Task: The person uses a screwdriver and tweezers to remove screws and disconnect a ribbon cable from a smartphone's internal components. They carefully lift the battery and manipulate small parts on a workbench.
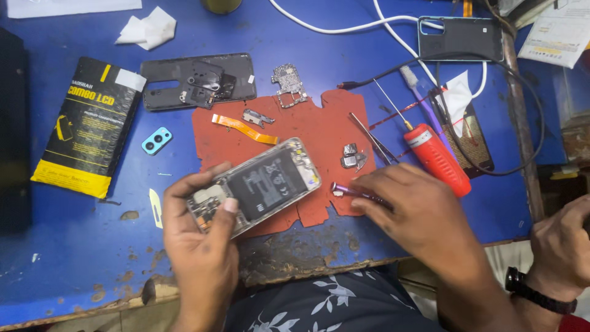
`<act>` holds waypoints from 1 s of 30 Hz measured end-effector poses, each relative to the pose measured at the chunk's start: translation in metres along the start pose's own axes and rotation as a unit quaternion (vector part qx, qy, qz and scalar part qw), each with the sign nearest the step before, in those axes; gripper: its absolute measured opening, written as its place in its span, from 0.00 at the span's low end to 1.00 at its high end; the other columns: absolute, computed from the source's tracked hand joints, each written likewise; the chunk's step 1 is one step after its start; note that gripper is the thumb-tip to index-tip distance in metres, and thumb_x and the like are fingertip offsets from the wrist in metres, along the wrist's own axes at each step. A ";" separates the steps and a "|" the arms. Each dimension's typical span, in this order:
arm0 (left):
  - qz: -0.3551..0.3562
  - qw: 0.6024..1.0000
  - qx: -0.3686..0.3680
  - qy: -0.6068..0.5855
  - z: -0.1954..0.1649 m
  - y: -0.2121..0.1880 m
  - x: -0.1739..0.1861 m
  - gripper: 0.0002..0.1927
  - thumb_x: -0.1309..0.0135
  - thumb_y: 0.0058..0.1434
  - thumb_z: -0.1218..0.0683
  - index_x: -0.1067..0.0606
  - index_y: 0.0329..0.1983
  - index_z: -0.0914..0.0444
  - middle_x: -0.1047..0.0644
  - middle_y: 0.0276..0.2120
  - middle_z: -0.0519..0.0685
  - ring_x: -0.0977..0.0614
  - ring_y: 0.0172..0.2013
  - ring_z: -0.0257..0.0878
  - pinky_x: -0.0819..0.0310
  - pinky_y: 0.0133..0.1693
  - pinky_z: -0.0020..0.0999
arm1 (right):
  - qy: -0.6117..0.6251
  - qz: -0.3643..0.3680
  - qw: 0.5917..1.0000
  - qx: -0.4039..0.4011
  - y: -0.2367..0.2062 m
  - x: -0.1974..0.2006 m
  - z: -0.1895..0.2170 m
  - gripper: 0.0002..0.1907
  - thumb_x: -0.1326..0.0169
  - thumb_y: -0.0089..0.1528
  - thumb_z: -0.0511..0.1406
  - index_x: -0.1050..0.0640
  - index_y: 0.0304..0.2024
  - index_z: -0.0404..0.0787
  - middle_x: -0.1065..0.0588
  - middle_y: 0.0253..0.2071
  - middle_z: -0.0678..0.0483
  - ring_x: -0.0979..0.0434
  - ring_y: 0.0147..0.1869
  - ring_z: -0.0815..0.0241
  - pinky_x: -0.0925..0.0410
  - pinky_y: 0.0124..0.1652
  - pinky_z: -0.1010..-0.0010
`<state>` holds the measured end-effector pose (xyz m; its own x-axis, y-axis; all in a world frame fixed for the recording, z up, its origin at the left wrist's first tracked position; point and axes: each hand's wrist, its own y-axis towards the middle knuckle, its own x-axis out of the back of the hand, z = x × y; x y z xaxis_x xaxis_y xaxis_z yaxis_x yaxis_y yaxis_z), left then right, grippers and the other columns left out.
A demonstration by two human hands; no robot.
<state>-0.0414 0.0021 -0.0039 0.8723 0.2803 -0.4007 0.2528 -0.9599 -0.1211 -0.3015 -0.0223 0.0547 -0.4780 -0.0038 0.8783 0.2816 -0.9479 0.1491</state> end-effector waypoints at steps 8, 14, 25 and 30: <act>0.046 0.995 0.040 0.085 -0.008 0.005 -0.015 0.24 0.46 0.61 0.67 0.37 0.59 0.65 0.27 0.61 0.56 0.22 0.57 0.38 0.25 0.59 0.35 | -0.068 0.068 0.988 -0.120 -0.010 0.013 -0.023 0.10 0.34 0.52 0.36 0.18 0.36 0.42 0.21 0.34 0.51 0.19 0.34 0.50 0.28 0.32 0.61; 0.122 0.973 -0.011 0.196 -0.012 0.009 -0.008 0.36 0.42 0.54 0.68 0.40 0.66 0.67 0.36 0.65 0.57 0.29 0.62 0.41 0.32 0.62 0.38 | -0.051 0.039 0.987 -0.144 -0.008 0.021 -0.028 0.13 0.35 0.54 0.39 0.18 0.39 0.41 0.21 0.35 0.50 0.19 0.34 0.50 0.28 0.34 0.61; 0.196 0.879 -0.118 0.418 -0.031 0.014 0.016 0.40 0.38 0.51 0.68 0.36 0.68 0.61 0.37 0.67 0.60 0.30 0.67 0.58 0.27 0.59 0.39 | -0.117 -0.106 0.982 -0.106 0.013 -0.009 -0.025 0.07 0.37 0.65 0.31 0.20 0.43 0.35 0.22 0.38 0.45 0.19 0.39 0.51 0.27 0.39 0.62; 0.227 0.884 -0.127 0.389 -0.030 0.016 0.013 0.39 0.38 0.54 0.68 0.36 0.69 0.60 0.36 0.67 0.60 0.28 0.67 0.58 0.24 0.55 0.40 | 0.372 -0.148 0.914 -0.059 -0.006 -0.019 -0.024 0.12 0.45 0.68 0.22 0.31 0.50 0.34 0.23 0.44 0.45 0.18 0.49 0.57 0.21 0.47 0.65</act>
<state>-0.0133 -0.0098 0.0160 0.9068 -0.1265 0.4021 -0.1973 -0.9703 0.1398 -0.3137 -0.0241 0.0262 -0.9648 0.0852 0.2488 -0.0233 -0.9700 0.2419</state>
